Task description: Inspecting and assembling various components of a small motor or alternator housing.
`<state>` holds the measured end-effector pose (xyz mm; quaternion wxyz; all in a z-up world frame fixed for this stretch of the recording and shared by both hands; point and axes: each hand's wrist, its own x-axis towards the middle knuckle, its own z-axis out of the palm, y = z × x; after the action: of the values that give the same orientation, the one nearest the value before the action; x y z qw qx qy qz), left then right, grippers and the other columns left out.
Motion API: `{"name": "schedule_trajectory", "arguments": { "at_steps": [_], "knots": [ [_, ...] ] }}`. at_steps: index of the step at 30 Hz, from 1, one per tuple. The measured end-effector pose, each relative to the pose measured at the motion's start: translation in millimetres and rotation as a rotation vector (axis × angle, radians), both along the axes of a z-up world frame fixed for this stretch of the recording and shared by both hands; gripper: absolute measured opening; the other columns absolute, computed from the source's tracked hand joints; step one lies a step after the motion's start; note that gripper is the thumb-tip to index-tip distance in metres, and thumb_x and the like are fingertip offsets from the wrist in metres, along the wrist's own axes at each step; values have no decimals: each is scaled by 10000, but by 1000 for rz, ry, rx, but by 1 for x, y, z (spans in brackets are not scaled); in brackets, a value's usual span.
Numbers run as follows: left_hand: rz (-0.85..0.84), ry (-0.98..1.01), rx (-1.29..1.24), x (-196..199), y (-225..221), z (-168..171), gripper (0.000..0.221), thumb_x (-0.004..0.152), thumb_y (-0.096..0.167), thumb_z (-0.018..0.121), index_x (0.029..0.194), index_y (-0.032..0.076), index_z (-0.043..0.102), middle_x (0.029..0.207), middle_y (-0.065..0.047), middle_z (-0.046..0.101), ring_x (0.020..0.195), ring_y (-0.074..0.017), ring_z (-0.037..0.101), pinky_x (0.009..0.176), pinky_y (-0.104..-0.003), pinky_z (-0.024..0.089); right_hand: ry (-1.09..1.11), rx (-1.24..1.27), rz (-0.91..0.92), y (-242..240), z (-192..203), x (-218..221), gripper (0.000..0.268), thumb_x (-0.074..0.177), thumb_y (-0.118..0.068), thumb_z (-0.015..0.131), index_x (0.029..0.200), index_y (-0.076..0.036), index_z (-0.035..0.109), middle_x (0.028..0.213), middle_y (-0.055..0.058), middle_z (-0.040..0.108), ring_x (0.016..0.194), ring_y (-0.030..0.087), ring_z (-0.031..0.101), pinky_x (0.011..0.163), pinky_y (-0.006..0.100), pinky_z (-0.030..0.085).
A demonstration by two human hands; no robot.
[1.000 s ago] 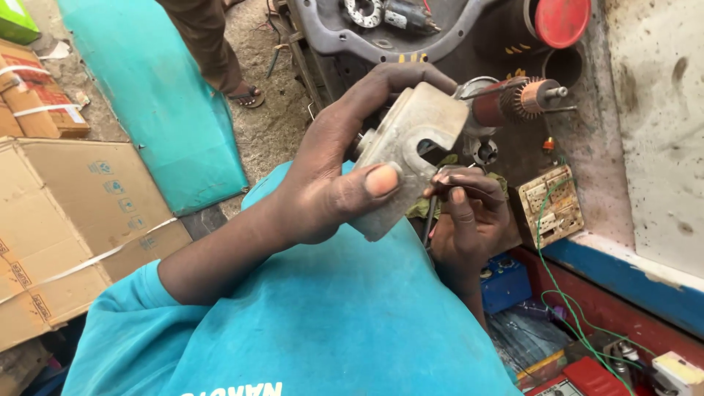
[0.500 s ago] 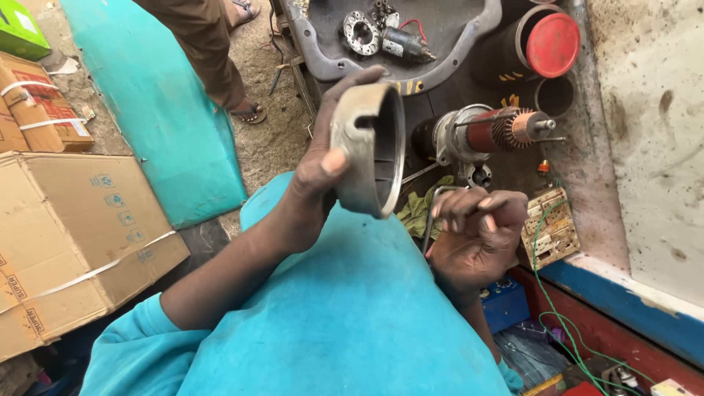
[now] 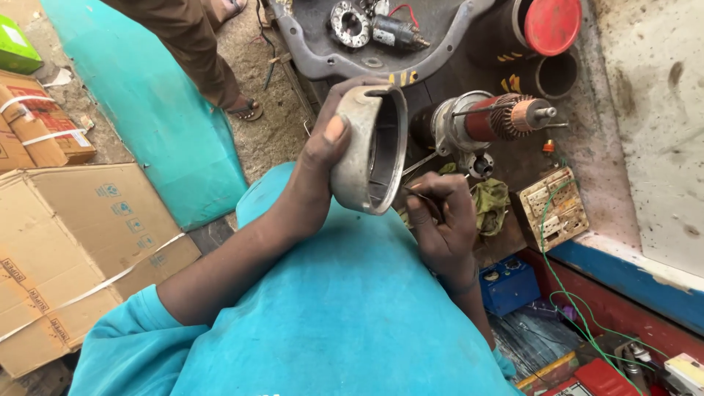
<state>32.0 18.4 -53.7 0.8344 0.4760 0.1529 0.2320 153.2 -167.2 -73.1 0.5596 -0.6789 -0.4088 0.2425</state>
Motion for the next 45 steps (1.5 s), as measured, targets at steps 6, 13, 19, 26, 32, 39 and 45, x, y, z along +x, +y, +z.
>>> {"name": "schedule_trajectory", "arguments": {
  "at_steps": [6, 13, 19, 26, 32, 39, 45],
  "knots": [
    [-19, 44, -247, -8, -4, -23, 613, 1091, 523, 444, 1450, 28, 472, 1307, -140, 580, 1196, -200, 577, 1068, -356, 472, -390, 121, -24, 12, 24, -1, 139, 932, 23, 766, 1003, -39, 663, 1016, 133, 697, 884, 174, 681, 640, 217, 552],
    [-124, -19, -91, -27, -2, -20, 793, 1048, 532, 538, 1632, 38, 327, 1485, -107, 529, 1369, -187, 517, 1185, -332, 404, -650, 82, 48, 14, 30, 12, 256, 902, 106, 820, 1077, -41, 706, 959, 116, 691, 866, 211, 684, 693, 279, 532],
    [-124, 28, 123, -37, 1, 12, 891, 1025, 551, 579, 1684, 62, 231, 1432, -130, 550, 1271, -202, 532, 1127, -333, 434, -743, 64, 105, 21, 35, 3, 270, 921, 122, 797, 1127, -32, 713, 976, 88, 701, 890, 238, 702, 762, 314, 554],
    [-84, 8, 222, -46, -4, 10, 799, 1089, 595, 515, 1643, 58, 304, 1399, -154, 597, 1231, -221, 587, 1177, -374, 491, -1010, 75, 293, 43, 55, -7, 118, 835, -68, 795, 940, -46, 747, 1010, 107, 717, 1007, 283, 643, 886, 495, 492],
    [-35, 49, 382, -46, -8, 15, 850, 1036, 695, 484, 1603, 77, 346, 1385, -160, 581, 1350, -256, 581, 1207, -391, 464, -1094, 60, 417, 31, 42, 8, 154, 829, -146, 841, 899, -54, 740, 1044, 60, 726, 1094, 308, 590, 958, 495, 459],
    [4, 15, 500, -50, -8, 11, 769, 1079, 663, 473, 1587, 88, 411, 1446, -141, 599, 1339, -253, 568, 1226, -387, 451, -1132, 91, 534, 41, 52, 12, 230, 802, -270, 831, 944, -99, 774, 1063, 66, 735, 1153, 359, 554, 961, 499, 437],
    [44, -7, 534, -51, -6, 15, 730, 1080, 636, 484, 1561, 90, 437, 1394, -124, 647, 1309, -238, 594, 1159, -364, 456, -1138, 182, 438, 46, 48, 6, 241, 810, -269, 835, 977, -110, 767, 1068, 142, 665, 1153, 348, 493, 955, 485, 434]
  ]
}}
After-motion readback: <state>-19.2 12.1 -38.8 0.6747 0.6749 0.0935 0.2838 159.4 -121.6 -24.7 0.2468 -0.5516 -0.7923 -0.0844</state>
